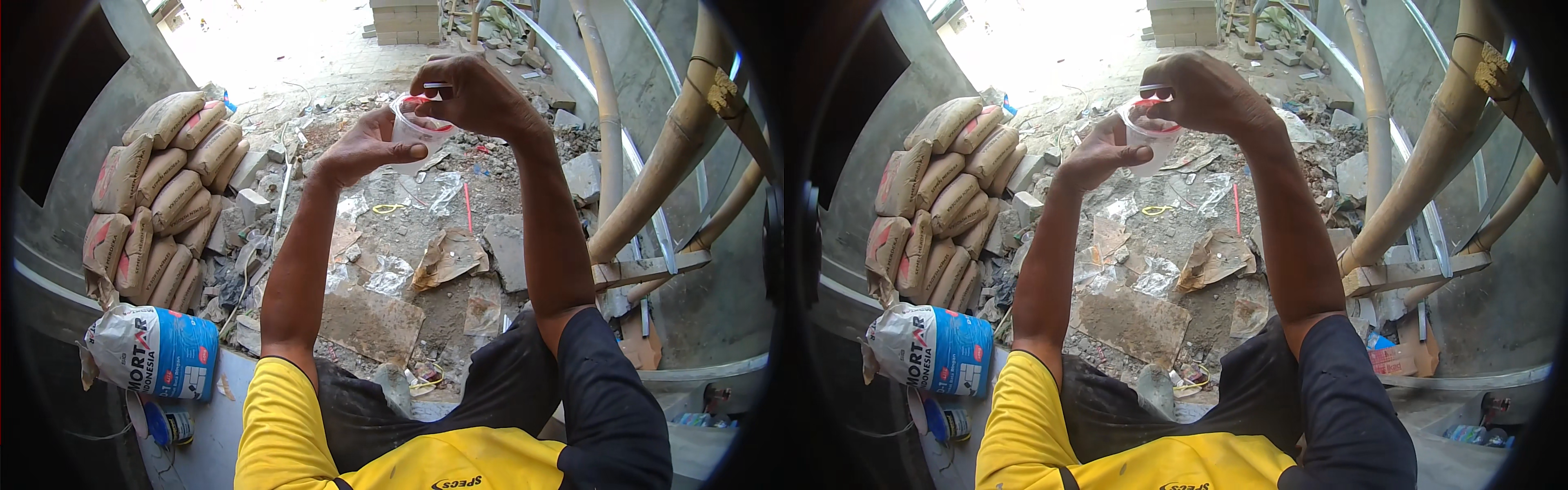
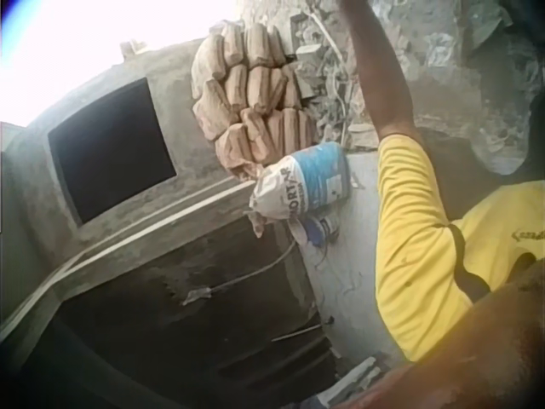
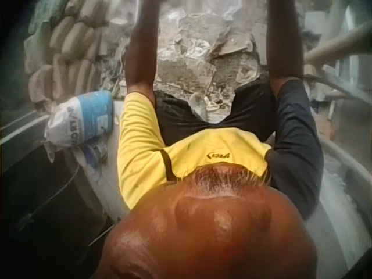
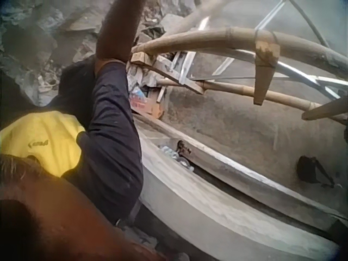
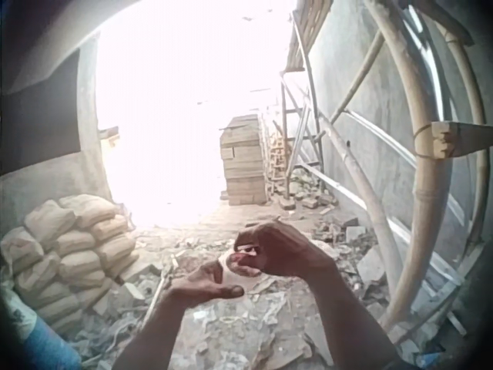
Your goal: The person handles a plastic cup and then opens multiple small red-and-gold packets by hand.
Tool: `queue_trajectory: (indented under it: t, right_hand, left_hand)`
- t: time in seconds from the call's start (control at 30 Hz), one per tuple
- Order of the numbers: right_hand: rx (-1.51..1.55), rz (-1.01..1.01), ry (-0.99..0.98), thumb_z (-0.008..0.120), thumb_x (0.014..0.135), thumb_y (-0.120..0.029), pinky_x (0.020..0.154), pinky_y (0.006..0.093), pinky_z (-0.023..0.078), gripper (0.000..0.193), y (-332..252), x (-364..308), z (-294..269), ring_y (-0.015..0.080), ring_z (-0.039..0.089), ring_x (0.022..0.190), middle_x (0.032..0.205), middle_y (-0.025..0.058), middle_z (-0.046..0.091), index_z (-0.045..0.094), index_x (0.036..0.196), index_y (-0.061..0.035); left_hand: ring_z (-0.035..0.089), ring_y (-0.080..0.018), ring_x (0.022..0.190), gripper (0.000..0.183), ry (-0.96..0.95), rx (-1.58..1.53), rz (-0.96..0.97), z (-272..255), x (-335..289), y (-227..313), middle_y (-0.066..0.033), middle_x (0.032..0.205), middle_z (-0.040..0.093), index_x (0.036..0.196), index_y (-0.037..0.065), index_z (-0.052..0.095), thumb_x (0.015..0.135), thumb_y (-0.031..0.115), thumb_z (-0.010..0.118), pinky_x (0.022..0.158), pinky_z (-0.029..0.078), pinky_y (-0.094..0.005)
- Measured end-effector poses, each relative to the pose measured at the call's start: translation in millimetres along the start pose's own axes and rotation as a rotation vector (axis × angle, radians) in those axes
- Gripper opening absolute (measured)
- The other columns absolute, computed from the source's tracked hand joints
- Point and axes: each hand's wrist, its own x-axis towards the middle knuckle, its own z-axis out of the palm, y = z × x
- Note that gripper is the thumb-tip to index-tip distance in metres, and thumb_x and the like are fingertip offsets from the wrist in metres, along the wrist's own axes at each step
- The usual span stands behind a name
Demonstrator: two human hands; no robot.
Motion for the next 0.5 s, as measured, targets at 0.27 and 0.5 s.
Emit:
queue_trajectory:
  t: [0.27, 0.5]
  right_hand:
    - [0.105, 0.171, -0.038, 0.073, 0.089, -0.010, 0.079, 0.0297, 0.058, 0.015, -1.9, -5.9, -23.5, 0.0156, 0.071, 0.086, 0.092, 0.0114, 0.074, 0.072, 0.101, 0.0005]
    - [0.050, 0.141, 0.067, 0.076, 0.084, -0.013, 0.072, 0.0352, 0.056, 0.023, -10.6, -5.1, -26.3, 0.0235, 0.072, 0.079, 0.090, 0.0157, 0.073, 0.073, 0.101, 0.0009]
  left_hand:
    - [0.065, -0.0220, 0.112, 0.083, 0.128, 0.222, 0.143, 1.4, 4.9, 9.0, -0.0137, 0.118, 0.066, 0.140, 0.002, 0.045, 0.077, 0.037, 0.087, 0.097, 0.053, -0.0377]
    - [0.065, -0.0217, 0.109, 0.082, 0.243, 0.454, 0.275, 0.8, 5.2, 18.6, -0.0116, 0.116, 0.066, 0.137, 0.006, 0.049, 0.074, 0.040, 0.089, 0.094, 0.055, -0.0367]
